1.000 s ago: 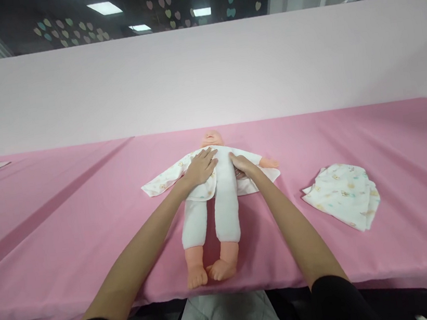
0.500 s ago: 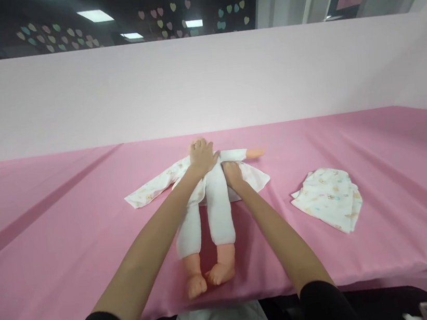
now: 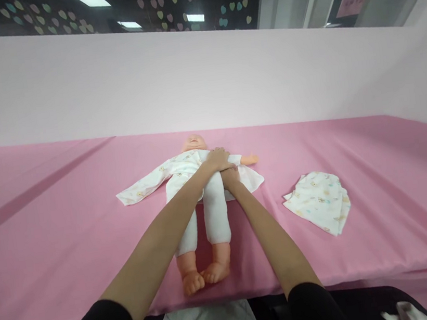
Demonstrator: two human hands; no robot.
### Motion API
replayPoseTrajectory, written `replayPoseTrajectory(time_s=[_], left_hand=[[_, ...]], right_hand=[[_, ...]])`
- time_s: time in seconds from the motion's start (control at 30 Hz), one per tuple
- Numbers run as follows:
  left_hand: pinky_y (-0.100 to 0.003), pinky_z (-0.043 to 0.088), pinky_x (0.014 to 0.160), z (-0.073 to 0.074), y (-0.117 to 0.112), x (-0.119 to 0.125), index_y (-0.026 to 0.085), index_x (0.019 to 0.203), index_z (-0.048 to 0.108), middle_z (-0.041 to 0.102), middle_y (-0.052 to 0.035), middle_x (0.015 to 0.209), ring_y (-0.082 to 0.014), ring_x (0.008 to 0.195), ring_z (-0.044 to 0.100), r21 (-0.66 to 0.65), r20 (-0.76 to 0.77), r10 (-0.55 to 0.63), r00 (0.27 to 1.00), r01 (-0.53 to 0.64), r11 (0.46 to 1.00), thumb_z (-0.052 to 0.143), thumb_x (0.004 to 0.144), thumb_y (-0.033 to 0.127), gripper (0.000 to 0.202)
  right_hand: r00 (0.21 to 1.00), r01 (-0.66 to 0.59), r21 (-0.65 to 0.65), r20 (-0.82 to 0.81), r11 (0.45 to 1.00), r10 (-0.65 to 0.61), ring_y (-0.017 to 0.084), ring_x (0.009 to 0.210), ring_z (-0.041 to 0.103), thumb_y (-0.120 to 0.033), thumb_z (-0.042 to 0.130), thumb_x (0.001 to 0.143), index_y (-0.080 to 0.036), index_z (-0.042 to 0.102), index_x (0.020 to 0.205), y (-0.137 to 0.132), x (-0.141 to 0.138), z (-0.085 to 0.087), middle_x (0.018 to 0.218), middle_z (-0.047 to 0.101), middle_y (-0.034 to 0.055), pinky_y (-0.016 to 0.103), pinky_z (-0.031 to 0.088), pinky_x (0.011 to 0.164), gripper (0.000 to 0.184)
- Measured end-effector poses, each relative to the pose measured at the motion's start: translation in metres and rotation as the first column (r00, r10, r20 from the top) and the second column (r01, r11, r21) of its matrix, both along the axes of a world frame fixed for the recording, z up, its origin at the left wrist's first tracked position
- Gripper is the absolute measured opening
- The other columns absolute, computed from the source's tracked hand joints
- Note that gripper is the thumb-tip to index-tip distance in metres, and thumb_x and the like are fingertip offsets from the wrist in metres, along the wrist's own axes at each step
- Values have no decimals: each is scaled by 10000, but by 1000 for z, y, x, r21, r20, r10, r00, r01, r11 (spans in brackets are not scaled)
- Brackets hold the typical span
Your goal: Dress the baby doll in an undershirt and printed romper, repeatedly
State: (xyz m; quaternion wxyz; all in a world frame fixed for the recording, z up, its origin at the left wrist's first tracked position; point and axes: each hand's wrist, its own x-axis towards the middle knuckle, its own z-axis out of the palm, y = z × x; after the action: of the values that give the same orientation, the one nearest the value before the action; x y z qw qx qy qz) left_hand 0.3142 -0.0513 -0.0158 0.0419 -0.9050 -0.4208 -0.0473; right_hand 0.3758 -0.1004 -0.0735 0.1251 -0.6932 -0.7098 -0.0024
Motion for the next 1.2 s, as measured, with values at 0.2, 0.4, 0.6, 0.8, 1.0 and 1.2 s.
replayPoseTrajectory(time_s=[0.2, 0.4, 0.6, 0.8, 1.0, 1.2], left_hand=[[-332, 402, 885, 10, -2, -30, 104, 1071, 578, 560, -142, 1139, -261, 1033, 534, 46, 231, 6, 973, -18, 999, 392, 842, 576, 557], [-316, 433, 776, 11, -9, -38, 123, 1056, 550, 624, -120, 1031, -237, 910, 595, -20, 361, -2, 933, 10, 1000, 354, 876, 552, 505], [-322, 427, 790, 8, -17, -34, 233, 1400, 280, 614, -107, 1002, -241, 905, 608, 100, 269, -53, 962, 26, 995, 279, 924, 472, 532], [-293, 427, 719, 5, -25, -28, 306, 1454, 112, 579, -107, 961, -218, 824, 606, 163, 90, -16, 996, 1, 987, 199, 946, 409, 526], [-328, 416, 757, -3, -28, -16, 375, 1418, 221, 578, -119, 1008, -241, 920, 587, 154, -39, -1, 999, 7, 988, 311, 905, 196, 550], [-365, 408, 781, -9, -28, -13, 365, 1348, 353, 587, -124, 1018, -264, 996, 554, 137, -64, 117, 991, -108, 985, 350, 862, 115, 547]], right_hand=[[967, 254, 61, 5, 965, -254, 318, 1072, 501, -406, 285, 946, -170, 658, 1027, 6, 24, -2, 1001, 653, 148, 545, 259, 936, 450], [934, 354, 129, 12, 926, -358, 282, 979, 531, -341, 400, 924, -145, 638, 939, 12, 36, -8, 880, 643, 137, 444, 313, 885, 308], [907, 388, 215, -263, 896, -330, 254, 1042, 511, -198, 543, 798, -101, 437, 1207, 15, 47, -14, 1187, 509, 169, 341, 367, 875, 433], [845, 392, 190, -460, 900, -271, 277, 949, 567, -86, 490, 712, -88, 527, 1130, 22, 61, -18, 955, 628, 143, 358, 395, 848, 420], [605, 595, 272, -772, 756, -198, 203, 803, 606, -215, 459, 741, -103, 591, 915, 28, 77, -12, 881, 645, 112, 291, 461, 739, 246], [433, 682, 232, -893, 694, -126, 161, 679, 609, -183, 547, 593, -115, 602, 891, 32, 90, -4, 768, 642, 48, 236, 480, 611, 311]])
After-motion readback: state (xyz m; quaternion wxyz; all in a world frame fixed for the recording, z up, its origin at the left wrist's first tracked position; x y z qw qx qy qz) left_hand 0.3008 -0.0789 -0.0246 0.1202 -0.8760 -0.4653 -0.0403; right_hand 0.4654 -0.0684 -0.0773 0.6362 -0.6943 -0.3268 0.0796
